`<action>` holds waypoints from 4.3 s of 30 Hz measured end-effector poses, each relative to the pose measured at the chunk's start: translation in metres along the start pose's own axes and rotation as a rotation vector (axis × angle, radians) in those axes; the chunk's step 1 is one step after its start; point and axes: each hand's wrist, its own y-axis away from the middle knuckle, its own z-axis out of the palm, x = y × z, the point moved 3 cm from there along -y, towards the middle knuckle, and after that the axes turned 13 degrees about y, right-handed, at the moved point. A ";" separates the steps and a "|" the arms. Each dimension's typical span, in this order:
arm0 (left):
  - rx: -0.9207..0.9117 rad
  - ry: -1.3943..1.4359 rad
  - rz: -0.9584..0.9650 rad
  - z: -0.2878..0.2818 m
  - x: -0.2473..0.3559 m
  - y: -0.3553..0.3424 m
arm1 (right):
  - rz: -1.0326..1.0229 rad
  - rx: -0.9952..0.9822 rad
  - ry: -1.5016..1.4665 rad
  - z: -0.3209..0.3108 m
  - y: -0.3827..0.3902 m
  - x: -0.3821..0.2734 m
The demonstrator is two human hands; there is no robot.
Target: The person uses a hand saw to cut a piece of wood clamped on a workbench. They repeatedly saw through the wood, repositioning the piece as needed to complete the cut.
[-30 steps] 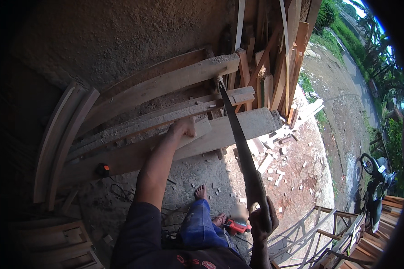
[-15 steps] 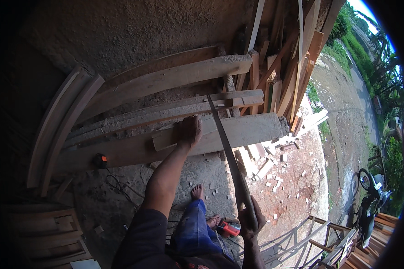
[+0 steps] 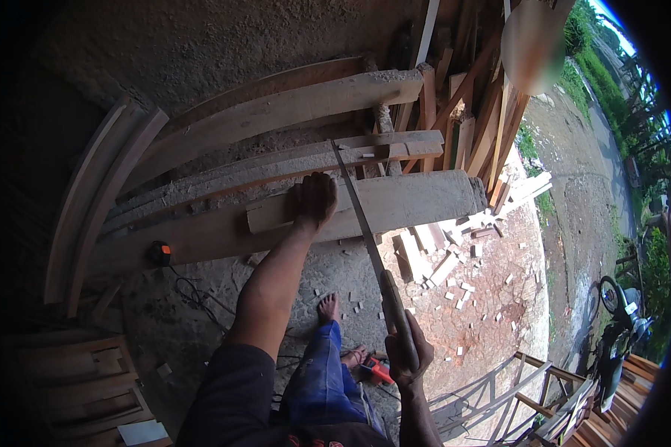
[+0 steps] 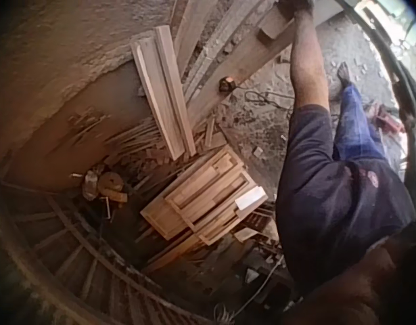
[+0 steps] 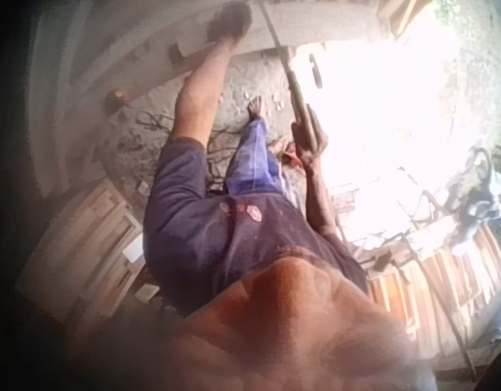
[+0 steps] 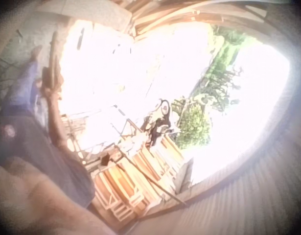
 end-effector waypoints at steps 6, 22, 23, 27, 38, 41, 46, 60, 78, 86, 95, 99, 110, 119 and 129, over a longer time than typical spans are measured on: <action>-0.086 -0.038 -0.015 0.004 0.005 -0.005 | -0.021 -0.004 -0.009 0.006 0.002 0.014; 0.105 0.188 0.016 0.010 -0.002 -0.007 | -0.053 0.041 0.010 0.014 0.011 0.020; 0.114 0.201 0.017 0.010 -0.002 -0.006 | -0.056 0.050 -0.002 0.017 0.012 0.021; 0.105 0.209 0.017 0.004 0.002 -0.005 | -0.026 0.058 -0.038 0.023 0.016 0.019; 0.059 0.170 -0.007 0.006 -0.004 -0.006 | -0.033 0.027 0.039 0.020 0.013 0.010; 0.051 0.194 -0.023 0.002 0.003 -0.007 | -0.039 0.036 0.056 0.019 0.015 0.013; 0.049 0.190 -0.026 -0.004 0.008 -0.005 | -0.019 0.028 0.058 0.017 0.012 0.009; 0.168 0.213 0.052 0.008 0.001 -0.004 | -0.001 -0.033 -0.002 0.042 -0.032 0.000; 0.073 0.067 0.070 0.018 -0.007 -0.012 | -0.078 0.001 -0.166 0.073 -0.072 0.008; 0.218 0.204 0.077 0.003 0.001 0.000 | -0.065 -0.019 0.163 0.006 0.060 0.030; 0.111 0.111 0.126 0.005 0.014 -0.009 | 0.004 -0.015 -0.099 0.078 -0.087 0.010; 0.249 0.219 0.146 0.003 0.004 -0.006 | -0.048 -0.004 0.171 0.046 0.004 0.033; 0.135 0.196 0.148 0.015 0.020 -0.012 | -0.153 0.122 -0.009 0.086 -0.090 0.029; 0.243 0.209 0.072 0.010 -0.006 -0.004 | -0.077 0.030 0.138 0.022 0.094 0.078; 0.252 0.263 0.134 0.012 -0.004 -0.005 | -0.171 0.087 0.144 0.066 -0.005 0.054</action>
